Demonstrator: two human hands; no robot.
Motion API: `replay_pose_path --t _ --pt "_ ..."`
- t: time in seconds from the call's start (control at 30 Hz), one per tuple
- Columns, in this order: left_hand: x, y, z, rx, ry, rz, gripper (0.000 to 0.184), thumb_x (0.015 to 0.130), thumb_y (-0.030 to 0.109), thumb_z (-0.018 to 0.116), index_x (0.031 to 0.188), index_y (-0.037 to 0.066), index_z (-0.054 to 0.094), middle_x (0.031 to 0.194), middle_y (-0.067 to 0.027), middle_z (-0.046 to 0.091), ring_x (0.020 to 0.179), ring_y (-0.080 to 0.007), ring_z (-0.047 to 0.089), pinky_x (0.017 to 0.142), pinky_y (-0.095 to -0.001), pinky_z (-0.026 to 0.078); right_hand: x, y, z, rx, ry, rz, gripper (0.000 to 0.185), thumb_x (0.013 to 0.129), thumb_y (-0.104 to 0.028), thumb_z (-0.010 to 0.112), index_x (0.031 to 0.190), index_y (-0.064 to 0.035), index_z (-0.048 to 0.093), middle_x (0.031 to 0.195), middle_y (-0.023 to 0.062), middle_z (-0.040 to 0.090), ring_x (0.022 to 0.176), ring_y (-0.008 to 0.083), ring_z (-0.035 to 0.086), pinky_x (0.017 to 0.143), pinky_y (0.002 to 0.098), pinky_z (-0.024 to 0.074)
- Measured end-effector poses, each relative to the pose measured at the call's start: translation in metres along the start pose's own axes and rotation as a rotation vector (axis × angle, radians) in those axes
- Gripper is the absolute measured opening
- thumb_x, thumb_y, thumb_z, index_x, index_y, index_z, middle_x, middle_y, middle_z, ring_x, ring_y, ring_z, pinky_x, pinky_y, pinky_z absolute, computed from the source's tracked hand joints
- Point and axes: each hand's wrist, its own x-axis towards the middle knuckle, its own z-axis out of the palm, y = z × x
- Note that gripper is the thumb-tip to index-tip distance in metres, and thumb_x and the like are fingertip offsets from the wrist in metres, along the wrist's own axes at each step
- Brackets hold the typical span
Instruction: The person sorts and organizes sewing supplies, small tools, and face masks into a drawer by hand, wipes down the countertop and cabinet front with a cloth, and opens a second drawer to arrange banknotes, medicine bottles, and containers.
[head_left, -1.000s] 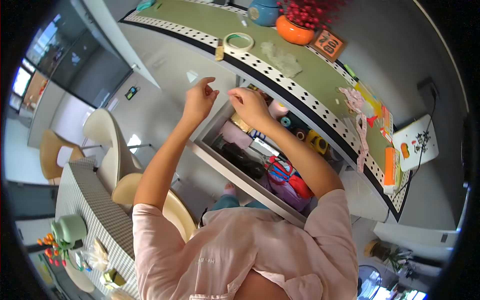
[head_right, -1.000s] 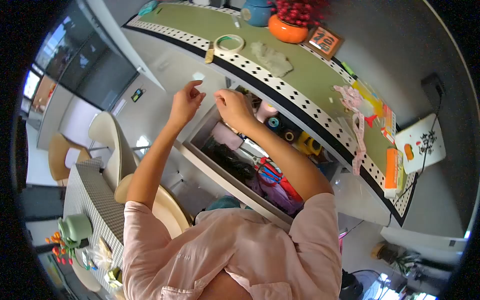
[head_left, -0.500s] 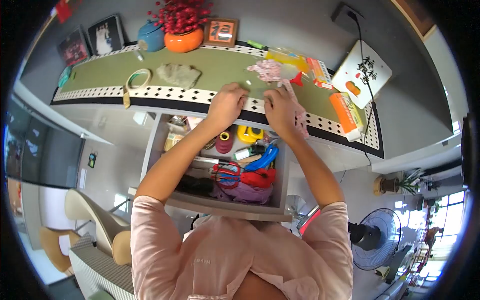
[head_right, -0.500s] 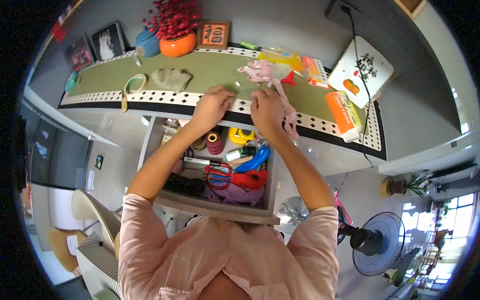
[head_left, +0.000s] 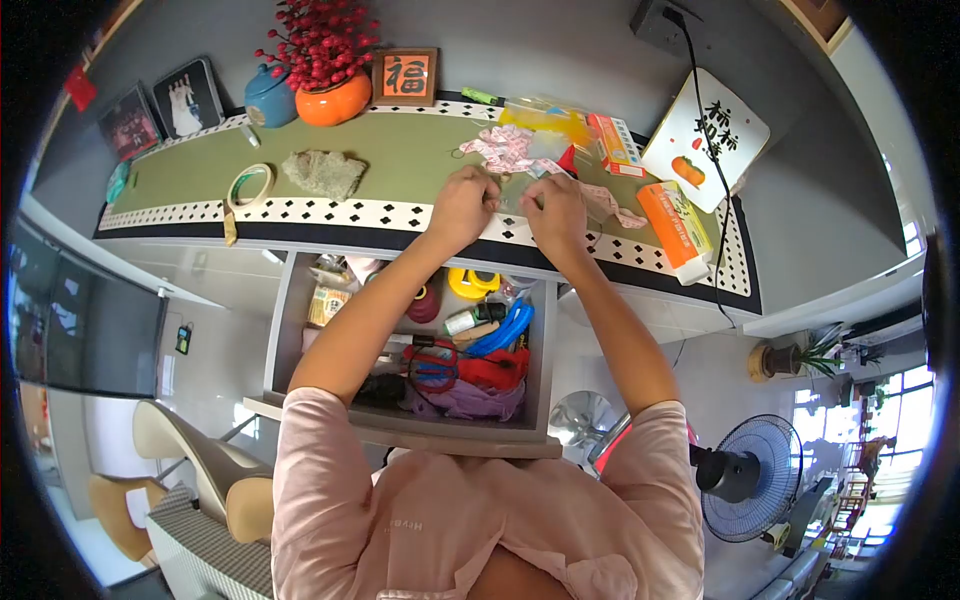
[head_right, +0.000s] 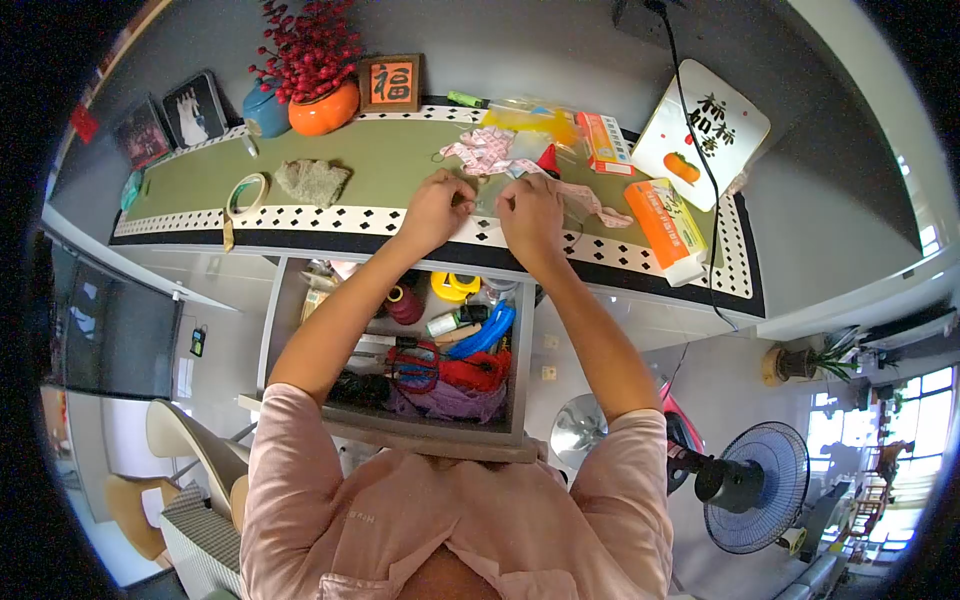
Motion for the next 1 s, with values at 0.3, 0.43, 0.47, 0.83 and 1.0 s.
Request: replay_pose_path --t 0.3,0.43,0.47,0.83,1.0 --pt "-0.010 0.009 -0.008 0.010 -0.014 0.046 0.047 0.067 -0.002 0.066 0.113 0.002 0.059 0.104 -0.0174 0.061 0.098 -0.0354 0.055 0.088 -0.0393 0.044 0.005 -0.009 0.005 -0.073 0.017 0.110 0.016 0.079 -0.014 0.064 0.091 -0.0046 0.060 0.084 0.0151 0.063 0.084 0.0342 0.062 0.077 0.0441 0.0488" --pt "-0.013 0.014 -0.009 -0.027 -0.005 0.038 0.046 0.069 0.001 0.070 0.114 0.002 0.059 0.101 -0.0168 0.062 0.093 -0.0336 0.057 0.082 -0.0384 0.046 0.010 -0.001 0.012 0.407 -0.109 0.279 0.023 0.079 -0.012 0.065 0.099 -0.0008 0.059 0.088 0.0158 0.065 0.081 0.0278 0.065 0.072 0.0385 0.0507" --pt "-0.013 0.016 -0.010 -0.071 -0.002 0.033 0.042 0.071 0.003 0.070 0.112 0.002 0.060 0.103 -0.0172 0.063 0.093 -0.0342 0.057 0.083 -0.0386 0.046 0.010 0.002 0.017 0.535 -0.102 0.286 0.025 0.080 -0.011 0.065 0.101 0.0002 0.059 0.088 0.0153 0.066 0.081 0.0250 0.065 0.071 0.0365 0.0509" --pt "-0.028 0.051 -0.030 -0.385 0.033 -0.183 0.031 0.089 0.009 0.060 0.117 -0.003 0.057 0.088 -0.0054 0.063 0.072 -0.0091 0.053 0.067 -0.0252 0.046 0.011 -0.046 -0.023 1.137 -0.150 0.394 0.020 0.090 -0.006 0.054 0.109 0.0001 0.057 0.091 0.0054 0.062 0.085 0.0119 0.060 0.078 0.0245 0.0488" --pt "-0.036 0.035 -0.015 -0.804 0.011 -0.149 0.035 0.095 0.013 0.052 0.127 0.000 0.050 0.104 -0.0081 0.063 0.087 -0.0131 0.060 0.080 -0.0263 0.049 0.008 -0.056 -0.020 1.197 -0.173 0.251 0.022 0.092 -0.008 0.051 0.112 0.0005 0.057 0.097 0.0078 0.063 0.086 0.0133 0.061 0.080 0.0268 0.0496"
